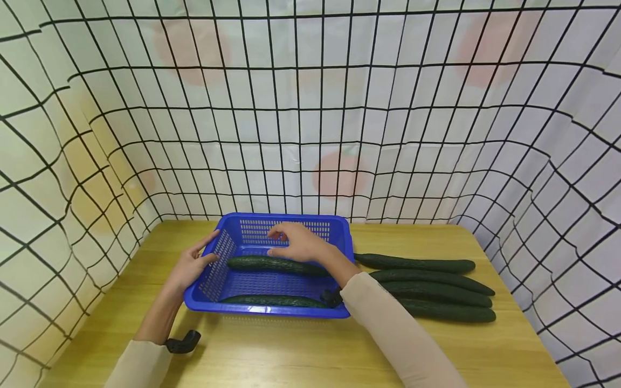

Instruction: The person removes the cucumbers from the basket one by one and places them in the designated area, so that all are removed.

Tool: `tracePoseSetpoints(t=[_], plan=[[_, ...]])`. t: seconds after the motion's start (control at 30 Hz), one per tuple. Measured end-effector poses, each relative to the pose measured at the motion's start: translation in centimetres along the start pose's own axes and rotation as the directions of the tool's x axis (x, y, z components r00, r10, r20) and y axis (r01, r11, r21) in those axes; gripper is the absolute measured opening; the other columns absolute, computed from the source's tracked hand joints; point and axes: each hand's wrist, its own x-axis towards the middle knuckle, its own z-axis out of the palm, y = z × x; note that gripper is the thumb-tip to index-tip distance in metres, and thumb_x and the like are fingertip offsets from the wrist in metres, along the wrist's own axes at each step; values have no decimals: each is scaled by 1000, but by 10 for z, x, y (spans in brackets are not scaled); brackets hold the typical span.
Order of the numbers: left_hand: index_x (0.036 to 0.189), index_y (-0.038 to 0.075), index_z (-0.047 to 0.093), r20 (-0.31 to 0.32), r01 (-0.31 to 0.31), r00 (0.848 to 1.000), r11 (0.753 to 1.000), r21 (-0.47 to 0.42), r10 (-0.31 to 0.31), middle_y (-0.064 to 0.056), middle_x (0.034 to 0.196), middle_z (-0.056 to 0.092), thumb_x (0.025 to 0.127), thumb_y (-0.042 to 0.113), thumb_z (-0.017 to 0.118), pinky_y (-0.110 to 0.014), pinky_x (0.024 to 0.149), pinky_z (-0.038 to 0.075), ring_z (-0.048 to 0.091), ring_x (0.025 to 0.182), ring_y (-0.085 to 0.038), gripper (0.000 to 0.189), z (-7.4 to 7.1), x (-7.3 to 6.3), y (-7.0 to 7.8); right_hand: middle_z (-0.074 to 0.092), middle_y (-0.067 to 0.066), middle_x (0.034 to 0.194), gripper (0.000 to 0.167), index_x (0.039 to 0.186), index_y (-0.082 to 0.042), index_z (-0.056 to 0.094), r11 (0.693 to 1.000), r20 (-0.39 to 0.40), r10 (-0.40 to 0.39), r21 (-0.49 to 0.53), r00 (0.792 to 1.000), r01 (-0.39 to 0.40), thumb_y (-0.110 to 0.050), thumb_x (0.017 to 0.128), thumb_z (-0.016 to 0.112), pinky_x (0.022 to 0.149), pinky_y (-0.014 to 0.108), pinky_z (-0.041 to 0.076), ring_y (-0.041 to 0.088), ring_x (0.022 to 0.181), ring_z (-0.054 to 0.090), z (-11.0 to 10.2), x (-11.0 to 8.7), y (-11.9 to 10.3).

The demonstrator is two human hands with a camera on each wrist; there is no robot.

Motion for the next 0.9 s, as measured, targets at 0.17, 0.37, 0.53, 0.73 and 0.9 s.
tracePoseSetpoints(t=[0.17, 0.37, 0.53, 0.73, 0.9], plan=[[159, 35, 40, -9, 7, 1000, 1000, -5, -7, -33, 151, 46, 99, 10, 59, -47, 77, 64, 71, 104, -38, 68, 0, 1, 0, 64, 11, 136, 54, 140, -7, 60, 999, 31, 26, -30, 999, -25, -38, 97, 71, 105, 45, 51, 29, 123, 60, 8, 5, 3], [160, 34, 39, -10, 4, 1000, 1000, 10, -4, -35, 149, 47, 99, 9, 59, -46, 75, 64, 72, 100, -36, 69, 1, 2, 0, 65, 16, 137, 52, 139, -5, 61, 999, 88, 43, -9, 995, -42, -32, 96, 73, 105, 48, 51, 35, 124, 60, 13, 9, 4], [160, 33, 39, -4, 3, 1000, 1000, 6, -3, -35, 147, 49, 100, 9, 58, -44, 74, 64, 73, 98, -35, 68, 1, 2, 0, 67, 13, 133, 52, 139, -6, 61, 994, 120, 87, -70, 989, -79, -33, 96, 73, 103, 45, 53, 29, 119, 64, 21, 9, 11], [160, 34, 39, 1, 2, 1000, 1000, 1, -2, -34, 149, 47, 100, 9, 58, -45, 75, 64, 72, 99, -34, 68, 1, 2, -2, 69, 8, 126, 50, 136, -9, 64, 985, 166, 128, -136, 978, -106, -34, 95, 75, 99, 43, 55, 24, 113, 66, 29, 7, 17], [160, 35, 38, -7, 5, 1000, 1000, -2, -5, -34, 149, 47, 99, 9, 58, -46, 75, 64, 72, 99, -34, 68, 0, 2, -2, 69, 10, 130, 52, 136, -9, 64, 976, 197, 151, -185, 969, -114, -35, 93, 77, 103, 43, 54, 26, 118, 65, 32, 6, 19]])
